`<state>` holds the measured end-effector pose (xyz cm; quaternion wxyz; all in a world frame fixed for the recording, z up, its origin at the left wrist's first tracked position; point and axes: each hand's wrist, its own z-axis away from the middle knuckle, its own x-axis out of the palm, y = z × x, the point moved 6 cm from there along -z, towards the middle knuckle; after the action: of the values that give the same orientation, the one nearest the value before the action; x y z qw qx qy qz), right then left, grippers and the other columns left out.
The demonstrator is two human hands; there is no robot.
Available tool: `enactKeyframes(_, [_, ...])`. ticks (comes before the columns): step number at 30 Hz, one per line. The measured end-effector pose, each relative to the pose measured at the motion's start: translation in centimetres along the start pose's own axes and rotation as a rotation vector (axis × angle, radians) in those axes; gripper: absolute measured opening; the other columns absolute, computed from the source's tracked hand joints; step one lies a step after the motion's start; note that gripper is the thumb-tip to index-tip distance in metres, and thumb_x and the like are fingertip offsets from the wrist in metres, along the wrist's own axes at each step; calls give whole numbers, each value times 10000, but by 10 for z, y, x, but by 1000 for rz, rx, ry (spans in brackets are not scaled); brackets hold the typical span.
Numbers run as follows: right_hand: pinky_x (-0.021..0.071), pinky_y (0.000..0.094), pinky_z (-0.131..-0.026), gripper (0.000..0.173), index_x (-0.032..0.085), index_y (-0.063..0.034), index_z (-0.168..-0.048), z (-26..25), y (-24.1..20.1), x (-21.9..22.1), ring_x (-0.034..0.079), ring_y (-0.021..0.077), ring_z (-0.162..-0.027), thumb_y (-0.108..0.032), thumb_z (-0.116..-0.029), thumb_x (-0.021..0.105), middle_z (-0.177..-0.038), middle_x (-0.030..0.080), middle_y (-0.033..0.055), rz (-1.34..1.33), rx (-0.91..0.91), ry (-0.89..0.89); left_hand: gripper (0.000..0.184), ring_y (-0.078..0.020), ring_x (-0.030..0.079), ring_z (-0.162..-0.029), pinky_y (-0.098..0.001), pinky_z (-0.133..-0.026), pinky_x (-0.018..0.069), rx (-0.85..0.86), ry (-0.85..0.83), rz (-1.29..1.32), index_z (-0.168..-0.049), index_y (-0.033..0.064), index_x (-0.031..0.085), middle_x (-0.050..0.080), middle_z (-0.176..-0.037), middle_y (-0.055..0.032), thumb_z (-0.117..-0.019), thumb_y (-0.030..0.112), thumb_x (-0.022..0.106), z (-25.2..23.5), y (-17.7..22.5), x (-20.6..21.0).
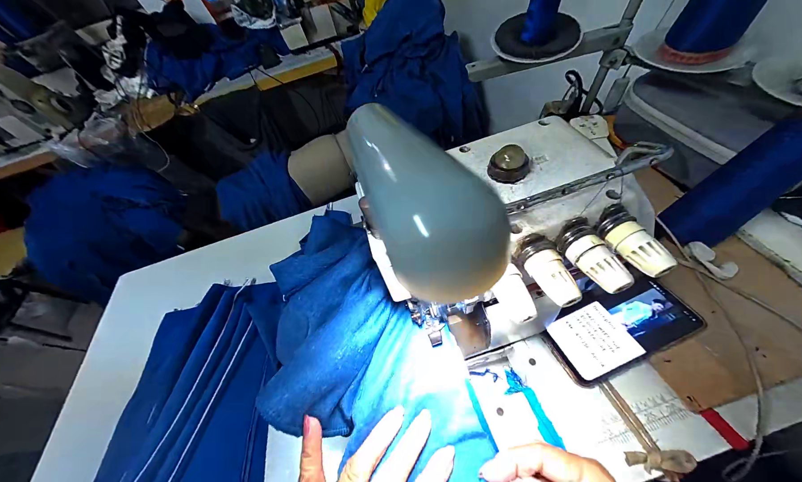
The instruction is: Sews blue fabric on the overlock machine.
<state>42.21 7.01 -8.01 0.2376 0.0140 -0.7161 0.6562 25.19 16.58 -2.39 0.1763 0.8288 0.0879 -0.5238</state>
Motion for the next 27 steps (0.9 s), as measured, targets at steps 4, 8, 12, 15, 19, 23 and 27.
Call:
enactKeyframes(4, [636,263,-740,258,746,-24,-1039,-23,-11,5,716,45,-828,103,-935,546,-1036,736,-26,67,-61,43,356,-208,440,-1457,-718,-1141,62,-17,3,-64,-1281,281,709,650,-1403,15,-1054,110,494,-16,-11,-5])
enactKeyframes(8, [633,233,-687,209,748,22,-1045,-48,-18,10,710,45,-767,73,-935,578,-964,737,25,213,-214,71,444,-276,487,-1424,-791,-1106,125,16,29,-69,-1306,298,682,643,-1409,1,-1036,46,437,-28,-28,-6])
enactKeyframes(12, [609,173,-638,193,753,16,-1031,-65,-24,15,691,17,-695,12,-934,587,-841,719,4,384,-296,128,513,-302,542,-1376,-833,-1072,181,46,81,-81,-1293,313,699,661,-1382,12,-972,17,429,-39,-44,-6])
enactKeyframes(15, [564,137,-598,249,783,-47,-1040,-69,-30,17,648,-18,-644,-64,-934,558,-773,704,-40,596,-289,160,528,-294,554,-1367,-826,-1083,210,45,84,-81,-1278,314,719,663,-1378,20,-933,19,450,-46,-55,-3])
enactKeyframes(19, [506,129,-584,256,786,-44,-980,-68,-35,20,598,-17,-615,-111,-938,543,-719,665,-15,773,-406,203,538,-265,547,-1377,-818,-1077,262,20,64,-80,-1296,298,719,633,-1419,31,-900,31,471,-58,-66,-1])
enactKeyframes(23, [533,128,-612,266,760,6,-1069,-60,-32,21,618,-14,-635,-81,-948,541,-795,704,29,762,-444,195,515,-260,572,-1323,-610,-1072,439,-42,72,-97,-1292,273,724,637,-1387,-1,-904,45,475,-66,-78,0])
enactKeyframes(27, [488,164,-553,344,651,79,-1188,-35,-32,41,555,59,-573,-141,-924,632,-698,627,44,969,-646,246,545,-386,637,-954,-482,-723,571,-289,-32,-255,-1303,136,720,621,-1091,-193,-818,-37,540,-59,-57,-20])
